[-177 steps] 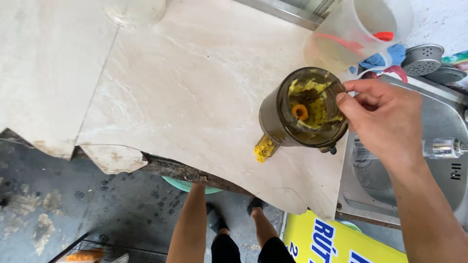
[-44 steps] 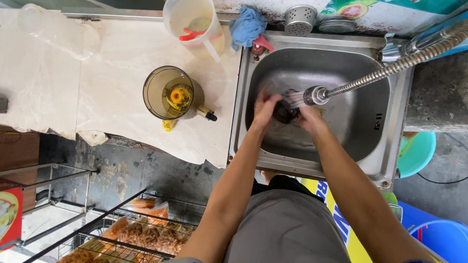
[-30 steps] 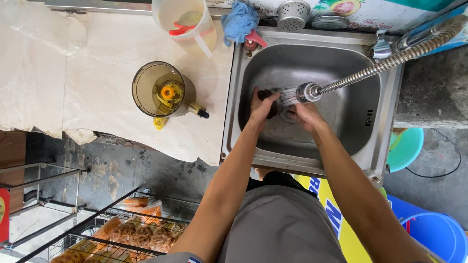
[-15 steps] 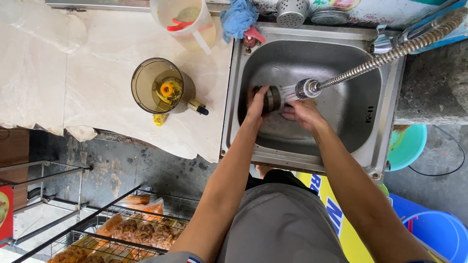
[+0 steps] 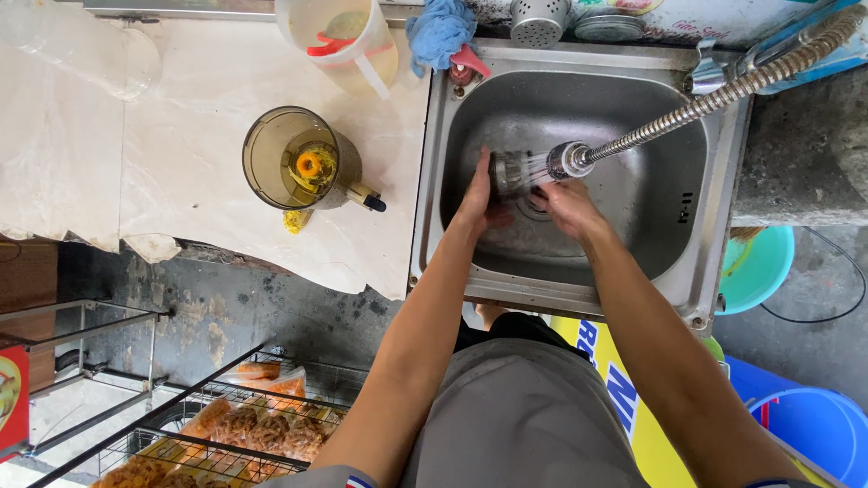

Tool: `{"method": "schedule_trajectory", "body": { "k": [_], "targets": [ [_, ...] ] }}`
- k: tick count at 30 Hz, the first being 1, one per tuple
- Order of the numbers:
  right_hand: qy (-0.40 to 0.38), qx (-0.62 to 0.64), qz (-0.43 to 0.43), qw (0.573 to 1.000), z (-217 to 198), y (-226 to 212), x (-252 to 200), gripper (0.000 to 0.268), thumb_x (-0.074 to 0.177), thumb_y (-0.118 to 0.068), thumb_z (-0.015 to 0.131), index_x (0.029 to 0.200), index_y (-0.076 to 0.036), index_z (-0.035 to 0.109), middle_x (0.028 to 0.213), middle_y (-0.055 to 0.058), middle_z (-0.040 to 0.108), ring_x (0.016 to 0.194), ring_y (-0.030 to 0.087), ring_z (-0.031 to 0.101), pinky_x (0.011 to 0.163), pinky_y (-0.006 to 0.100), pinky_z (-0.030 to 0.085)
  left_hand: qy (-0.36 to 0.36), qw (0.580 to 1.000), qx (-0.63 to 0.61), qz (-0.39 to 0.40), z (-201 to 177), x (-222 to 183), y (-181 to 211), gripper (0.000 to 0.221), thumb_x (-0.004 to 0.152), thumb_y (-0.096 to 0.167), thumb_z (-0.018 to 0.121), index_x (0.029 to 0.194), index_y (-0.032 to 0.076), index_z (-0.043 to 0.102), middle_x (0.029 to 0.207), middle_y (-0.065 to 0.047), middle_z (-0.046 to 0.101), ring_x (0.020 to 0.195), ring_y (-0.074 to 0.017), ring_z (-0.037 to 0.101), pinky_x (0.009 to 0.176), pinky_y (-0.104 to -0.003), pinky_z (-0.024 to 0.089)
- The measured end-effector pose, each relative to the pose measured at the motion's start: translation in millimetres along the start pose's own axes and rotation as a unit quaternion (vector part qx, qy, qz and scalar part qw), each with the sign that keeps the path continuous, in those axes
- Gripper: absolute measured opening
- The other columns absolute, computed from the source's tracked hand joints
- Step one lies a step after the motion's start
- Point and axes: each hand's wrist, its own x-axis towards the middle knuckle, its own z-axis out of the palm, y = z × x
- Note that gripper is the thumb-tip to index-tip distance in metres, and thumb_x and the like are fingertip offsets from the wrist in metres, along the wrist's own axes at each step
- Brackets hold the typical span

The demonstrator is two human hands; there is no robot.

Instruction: Washing and scrubbing various components of a disassembled juicer in a sink.

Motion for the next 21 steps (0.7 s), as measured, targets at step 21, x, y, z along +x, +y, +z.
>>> {"method": "schedule_trajectory", "body": {
  "k": [21],
  "targets": [
    [-0.006, -0.060, -0.048, 0.997, -37, 52, 43, 0.033, 0.112, -0.024, 0.066, 0.130, 0.004, 0.067, 0.118, 0.010, 0.063, 0.099, 0.022, 0.049, 0.082, 0.042, 0.039, -0.007, 0.997, -0.049, -0.055, -7, 31, -22, 0.069, 0.082, 0.069, 0.048, 0.128, 0.019, 0.060, 0.109, -0.010, 0.068, 0.093, -0.0277, 0.065, 0.067, -0.054, 0.056]
  ]
}}
